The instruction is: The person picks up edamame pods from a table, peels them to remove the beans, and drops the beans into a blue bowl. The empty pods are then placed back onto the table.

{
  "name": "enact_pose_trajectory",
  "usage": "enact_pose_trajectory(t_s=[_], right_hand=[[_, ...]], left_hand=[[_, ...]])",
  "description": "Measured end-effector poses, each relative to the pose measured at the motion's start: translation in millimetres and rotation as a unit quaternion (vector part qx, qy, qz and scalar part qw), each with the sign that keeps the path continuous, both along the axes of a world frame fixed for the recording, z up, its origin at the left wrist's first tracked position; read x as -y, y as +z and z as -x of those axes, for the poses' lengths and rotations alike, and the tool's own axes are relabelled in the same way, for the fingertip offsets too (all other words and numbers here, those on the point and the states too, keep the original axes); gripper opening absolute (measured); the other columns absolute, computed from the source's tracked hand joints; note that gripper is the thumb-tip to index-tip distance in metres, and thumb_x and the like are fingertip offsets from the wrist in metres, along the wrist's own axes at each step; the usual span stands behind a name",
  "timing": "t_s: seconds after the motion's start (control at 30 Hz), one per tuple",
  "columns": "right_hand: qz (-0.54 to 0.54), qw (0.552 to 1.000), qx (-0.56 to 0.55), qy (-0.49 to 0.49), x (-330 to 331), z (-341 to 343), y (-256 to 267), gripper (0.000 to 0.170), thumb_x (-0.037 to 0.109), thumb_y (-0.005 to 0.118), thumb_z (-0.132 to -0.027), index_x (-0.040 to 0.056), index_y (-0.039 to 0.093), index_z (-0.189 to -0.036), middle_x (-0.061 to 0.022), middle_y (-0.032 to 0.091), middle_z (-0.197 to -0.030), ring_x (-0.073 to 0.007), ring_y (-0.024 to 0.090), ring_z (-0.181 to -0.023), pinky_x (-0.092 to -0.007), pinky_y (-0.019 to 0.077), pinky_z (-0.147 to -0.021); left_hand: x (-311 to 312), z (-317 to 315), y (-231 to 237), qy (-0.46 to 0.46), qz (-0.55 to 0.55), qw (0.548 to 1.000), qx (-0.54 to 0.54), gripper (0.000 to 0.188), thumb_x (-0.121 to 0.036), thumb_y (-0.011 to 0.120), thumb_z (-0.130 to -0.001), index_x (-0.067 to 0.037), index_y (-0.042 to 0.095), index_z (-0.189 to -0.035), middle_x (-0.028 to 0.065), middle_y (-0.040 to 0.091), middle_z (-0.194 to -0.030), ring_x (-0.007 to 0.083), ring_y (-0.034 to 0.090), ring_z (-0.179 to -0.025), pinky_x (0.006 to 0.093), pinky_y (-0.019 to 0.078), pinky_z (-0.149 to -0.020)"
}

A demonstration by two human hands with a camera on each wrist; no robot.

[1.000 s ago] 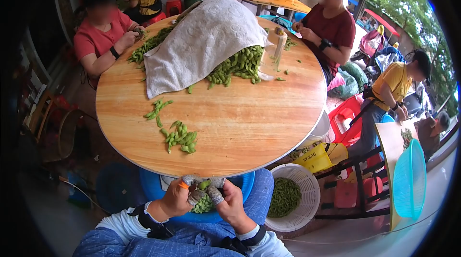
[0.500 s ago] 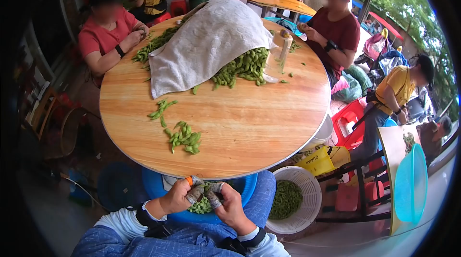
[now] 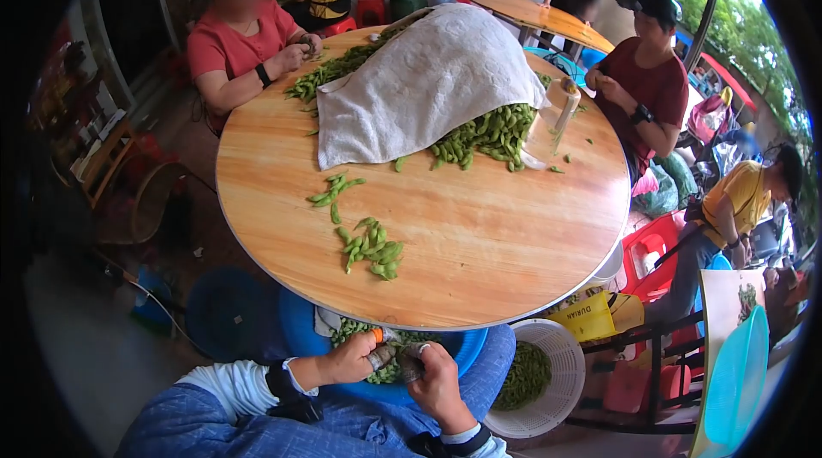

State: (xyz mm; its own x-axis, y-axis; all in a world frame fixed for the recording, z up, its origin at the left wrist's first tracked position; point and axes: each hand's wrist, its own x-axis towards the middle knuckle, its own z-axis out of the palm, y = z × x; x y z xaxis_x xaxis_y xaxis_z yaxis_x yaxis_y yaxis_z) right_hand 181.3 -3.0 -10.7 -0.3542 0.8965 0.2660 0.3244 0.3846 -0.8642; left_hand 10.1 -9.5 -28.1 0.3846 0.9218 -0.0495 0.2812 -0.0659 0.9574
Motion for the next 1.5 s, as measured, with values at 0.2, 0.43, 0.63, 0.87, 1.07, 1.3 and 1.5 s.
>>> enact_pose_trajectory(t_s=[0.2, 0.43, 0.63, 0.87, 1.07, 1.3, 1.5], right_hand=[[-0.038, 0.997, 0.046, 0.049, -1.2, 2.8, -7.0, 0.018, -0.003, 0.060, -0.059, 0.0010, 0.055, -0.076, -0.0150, 0.052, -0.069, -0.0324, 0.051, -0.064, -0.0373, 0.0420, -0.054], [0.003, 0.968, 0.004, -0.252, -2.1, -73.4, -30.6, 0.011, -0.002, 0.055, -0.073, 0.0002, 0.058, -0.083, -0.0070, 0.058, -0.071, -0.0153, 0.054, -0.064, -0.0265, 0.0436, -0.061], [0.134, 0.897, -0.202, -0.370, 11.6, -178.2, -76.8, 0.015, 0.001, 0.051, -0.080, -0.0045, 0.054, -0.094, -0.0041, 0.056, -0.085, -0.0079, 0.050, -0.075, -0.0194, 0.0404, -0.068], [0.165, 0.917, -0.195, -0.307, 15.2, -121.4, -61.2, 0.019, -0.002, 0.055, -0.077, -0.0039, 0.054, -0.095, -0.0037, 0.056, -0.084, -0.0092, 0.051, -0.074, -0.0209, 0.0419, -0.068], [0.145, 0.938, -0.165, -0.269, 12.0, -97.2, -45.9, 0.016, 0.001, 0.055, -0.077, -0.0035, 0.056, -0.093, -0.0032, 0.057, -0.081, -0.0086, 0.052, -0.073, -0.0207, 0.0425, -0.067], [0.075, 0.965, -0.154, -0.199, 6.4, -60.8, -12.8, 0.017, 0.000, 0.056, -0.077, -0.0028, 0.056, -0.093, -0.0046, 0.058, -0.079, -0.0091, 0.055, -0.072, -0.0206, 0.0441, -0.065], [0.084, 0.979, -0.149, -0.110, -6.7, -32.3, 13.7, 0.019, 0.001, 0.055, -0.079, -0.0032, 0.055, -0.097, -0.0057, 0.059, -0.087, -0.0105, 0.055, -0.079, -0.0225, 0.0440, -0.072]], left_hand=[[2.7, -1.3, -8.9, 0.064, 0.304, 0.936, 0.162, 0.021, -0.005, 0.043, -0.078, -0.003, 0.052, -0.097, 0.0004, 0.054, -0.068, 0.0131, 0.051, -0.061, 0.0252, 0.0417, -0.055], [4.1, 18.8, 3.6, -0.087, -0.144, 0.962, -0.214, 0.029, -0.005, 0.049, -0.069, -0.004, 0.053, -0.097, 0.0178, 0.057, -0.074, 0.0325, 0.057, -0.072, 0.0402, 0.0445, -0.065], [-66.1, 52.4, 85.7, 0.150, -0.189, 0.959, -0.148, 0.017, -0.006, 0.054, -0.075, -0.002, 0.056, -0.091, 0.0197, 0.057, -0.072, 0.0310, 0.058, -0.065, 0.0345, 0.0450, -0.057], [-150.0, 52.9, 74.5, 0.115, -0.188, 0.890, -0.399, 0.014, -0.011, 0.057, -0.065, -0.001, 0.056, -0.074, 0.0190, 0.057, -0.068, 0.0352, 0.057, -0.068, 0.0417, 0.0438, -0.061], [-154.6, 52.3, 61.9, 0.110, -0.271, 0.892, -0.344, 0.013, -0.008, 0.059, -0.064, 0.000, 0.055, -0.072, 0.0171, 0.057, -0.064, 0.0331, 0.056, -0.062, 0.0387, 0.0433, -0.057], [-156.7, 64.6, 63.8, 0.139, -0.140, 0.953, -0.232, 0.015, -0.011, 0.059, -0.069, -0.002, 0.056, -0.080, 0.0179, 0.058, -0.070, 0.0323, 0.056, -0.067, 0.0373, 0.0439, -0.060], [-165.6, 79.2, 62.5, 0.226, -0.224, 0.933, -0.169, 0.014, -0.003, 0.053, -0.075, -0.001, 0.055, -0.088, 0.0111, 0.060, -0.077, 0.0191, 0.055, -0.066, 0.0294, 0.0440, -0.060]])
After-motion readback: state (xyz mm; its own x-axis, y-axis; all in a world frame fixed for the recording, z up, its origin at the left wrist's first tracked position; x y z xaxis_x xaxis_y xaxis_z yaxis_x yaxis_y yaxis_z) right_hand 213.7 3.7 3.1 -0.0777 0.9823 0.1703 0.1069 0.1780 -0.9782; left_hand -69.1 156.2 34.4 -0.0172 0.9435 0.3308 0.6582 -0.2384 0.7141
